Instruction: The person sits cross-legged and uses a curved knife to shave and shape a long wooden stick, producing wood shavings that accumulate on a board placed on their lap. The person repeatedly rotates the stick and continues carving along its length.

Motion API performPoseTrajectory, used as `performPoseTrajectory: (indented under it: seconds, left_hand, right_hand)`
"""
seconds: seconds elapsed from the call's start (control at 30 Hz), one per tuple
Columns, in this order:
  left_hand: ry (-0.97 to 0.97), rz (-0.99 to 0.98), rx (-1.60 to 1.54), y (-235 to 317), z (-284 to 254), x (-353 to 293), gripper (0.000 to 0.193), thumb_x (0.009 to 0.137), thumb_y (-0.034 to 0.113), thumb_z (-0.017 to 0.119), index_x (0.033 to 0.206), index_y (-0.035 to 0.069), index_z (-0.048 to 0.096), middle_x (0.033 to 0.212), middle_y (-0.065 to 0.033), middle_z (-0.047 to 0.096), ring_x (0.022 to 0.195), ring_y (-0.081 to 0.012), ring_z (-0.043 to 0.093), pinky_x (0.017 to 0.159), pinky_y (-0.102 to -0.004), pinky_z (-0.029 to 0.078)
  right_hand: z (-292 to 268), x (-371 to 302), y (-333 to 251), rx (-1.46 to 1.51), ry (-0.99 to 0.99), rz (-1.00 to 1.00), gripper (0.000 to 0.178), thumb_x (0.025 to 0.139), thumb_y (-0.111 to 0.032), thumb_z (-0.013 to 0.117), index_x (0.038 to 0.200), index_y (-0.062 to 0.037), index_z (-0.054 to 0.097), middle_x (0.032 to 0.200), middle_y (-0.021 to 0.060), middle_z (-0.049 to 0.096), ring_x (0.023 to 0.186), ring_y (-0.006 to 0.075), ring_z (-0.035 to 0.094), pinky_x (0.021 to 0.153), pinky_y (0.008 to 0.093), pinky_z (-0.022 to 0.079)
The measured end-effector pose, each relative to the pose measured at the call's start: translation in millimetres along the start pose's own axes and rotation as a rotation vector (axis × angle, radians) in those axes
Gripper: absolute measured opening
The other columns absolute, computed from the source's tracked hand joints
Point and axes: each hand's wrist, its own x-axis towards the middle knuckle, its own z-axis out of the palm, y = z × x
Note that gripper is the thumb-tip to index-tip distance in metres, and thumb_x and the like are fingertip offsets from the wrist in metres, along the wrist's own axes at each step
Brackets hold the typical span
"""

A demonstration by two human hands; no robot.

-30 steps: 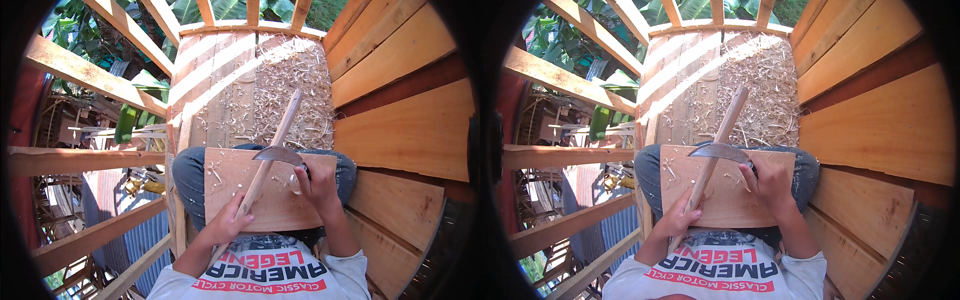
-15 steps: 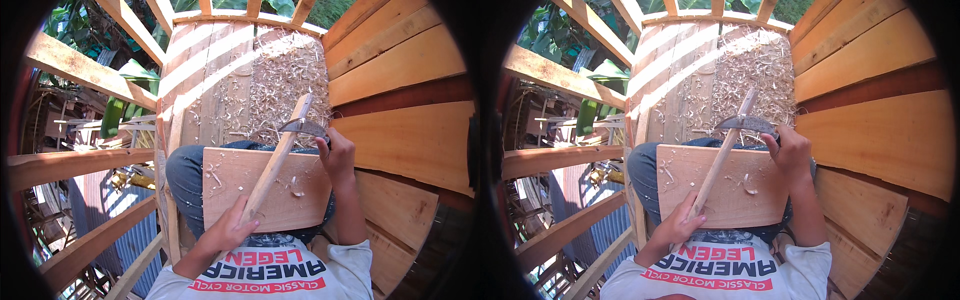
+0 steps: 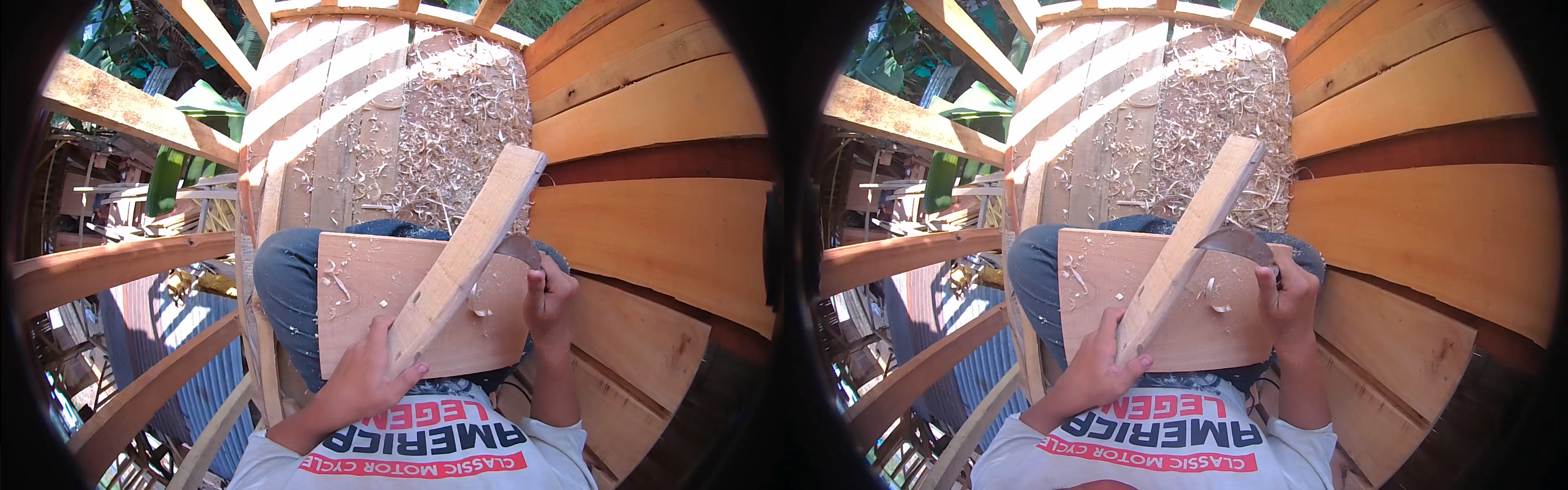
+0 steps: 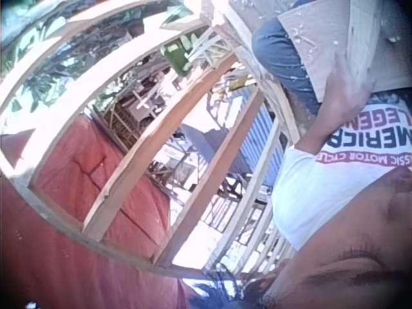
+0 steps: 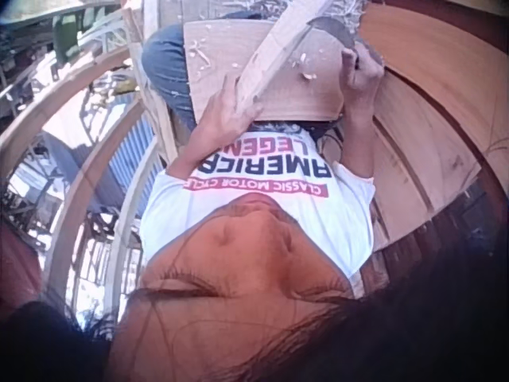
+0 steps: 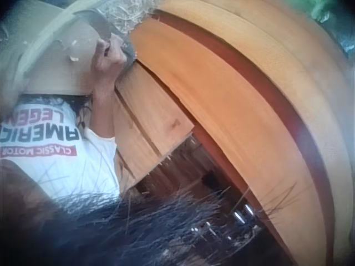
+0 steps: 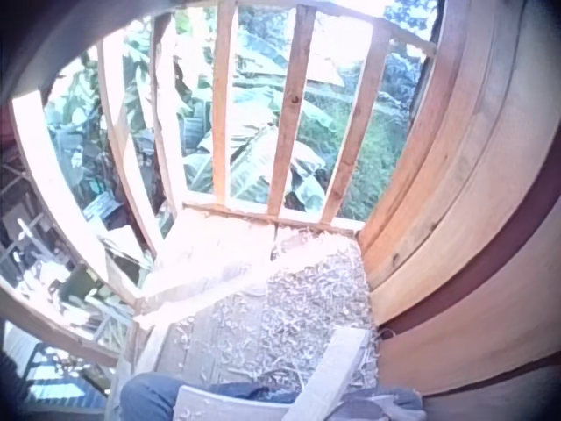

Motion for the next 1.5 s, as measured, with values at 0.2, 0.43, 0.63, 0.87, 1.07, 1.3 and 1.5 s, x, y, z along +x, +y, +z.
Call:
performPoseTrajectory:
  seconds: [0.2, 0.43, 0.63, 0.87, 1.07, 1.3, 1.5]
  left_hand:
    - [0.177, -0.017, 0.285, 5, -2, -4, 0.067, 0.082, 0.027, 0.068, 0.126, -0.008, 0.033, 0.095, -0.0345, 0.059, 0.086, -0.0495, 0.062, 0.075, -0.0494, 0.049]
    - [0.287, 0.096, 0.421, -5, 11, -3, 0.067, 0.079, 0.025, 0.071, 0.125, -0.008, 0.036, 0.094, -0.028, 0.058, 0.077, -0.0435, 0.063, 0.063, -0.0478, 0.05]
    - [0.307, 0.112, 0.457, -13, 17, -6, 0.072, 0.076, 0.022, 0.072, 0.129, -0.008, 0.034, 0.096, -0.0259, 0.057, 0.078, -0.0415, 0.064, 0.063, -0.0462, 0.051]
    - [0.305, 0.105, 0.449, -17, 20, -6, 0.075, 0.071, 0.016, 0.071, 0.131, -0.008, 0.031, 0.1, -0.0273, 0.055, 0.081, -0.0442, 0.062, 0.067, -0.0476, 0.05]
    - [0.302, 0.102, 0.452, -18, 21, -5, 0.076, 0.07, 0.014, 0.07, 0.132, -0.008, 0.031, 0.099, -0.0279, 0.055, 0.081, -0.0451, 0.061, 0.068, -0.0488, 0.049]
    - [0.316, 0.092, 0.486, -16, 22, -7, 0.078, 0.07, 0.014, 0.07, 0.132, -0.009, 0.03, 0.1, -0.0281, 0.054, 0.084, -0.0445, 0.061, 0.069, -0.0483, 0.049]
    - [0.245, 0.028, 0.51, -13, 21, -7, 0.082, 0.067, 0.017, 0.076, 0.132, -0.007, 0.032, 0.105, -0.0225, 0.051, 0.091, -0.038, 0.06, 0.068, -0.0445, 0.051]
  right_hand:
    - [-9, -20, -10, -0.081, -0.114, -0.02, 0.048, 0.088, -0.044, 0.064, 0.067, -0.0022, 0.051, 0.054, 0.0134, 0.047, 0.047, 0.0302, 0.053, 0.044, 0.0349, 0.039]
    - [0, -18, -18, -0.215, -0.209, -0.101, 0.043, 0.084, -0.043, 0.068, 0.066, -0.0066, 0.055, 0.055, 0.0107, 0.053, 0.047, 0.0281, 0.056, 0.044, 0.0347, 0.043]
    - [-2, -17, -19, -0.334, -0.253, -0.122, 0.045, 0.083, -0.046, 0.068, 0.065, -0.0072, 0.055, 0.054, 0.0113, 0.055, 0.047, 0.0289, 0.058, 0.044, 0.0353, 0.044]
    - [4, -6, -8, -0.424, -0.232, -0.166, 0.048, 0.082, -0.05, 0.067, 0.064, -0.008, 0.054, 0.055, 0.0106, 0.054, 0.048, 0.0286, 0.058, 0.044, 0.0351, 0.044]
    - [7, 15, 6, -0.514, -0.148, -0.146, 0.052, 0.083, -0.053, 0.065, 0.062, -0.0068, 0.049, 0.054, 0.01, 0.05, 0.048, 0.0292, 0.055, 0.044, 0.0366, 0.042]
    - [5, 37, 20, -0.529, -0.101, -0.05, 0.057, 0.087, -0.055, 0.058, 0.063, -0.0042, 0.051, 0.056, 0.0155, 0.052, 0.053, 0.0358, 0.056, 0.047, 0.0414, 0.043]
    - [-7, 77, 40, -0.611, 0.006, 0.181, 0.06, 0.092, -0.053, 0.053, 0.063, -0.0008, 0.052, 0.054, 0.0202, 0.05, 0.053, 0.0378, 0.054, 0.05, 0.0436, 0.042]
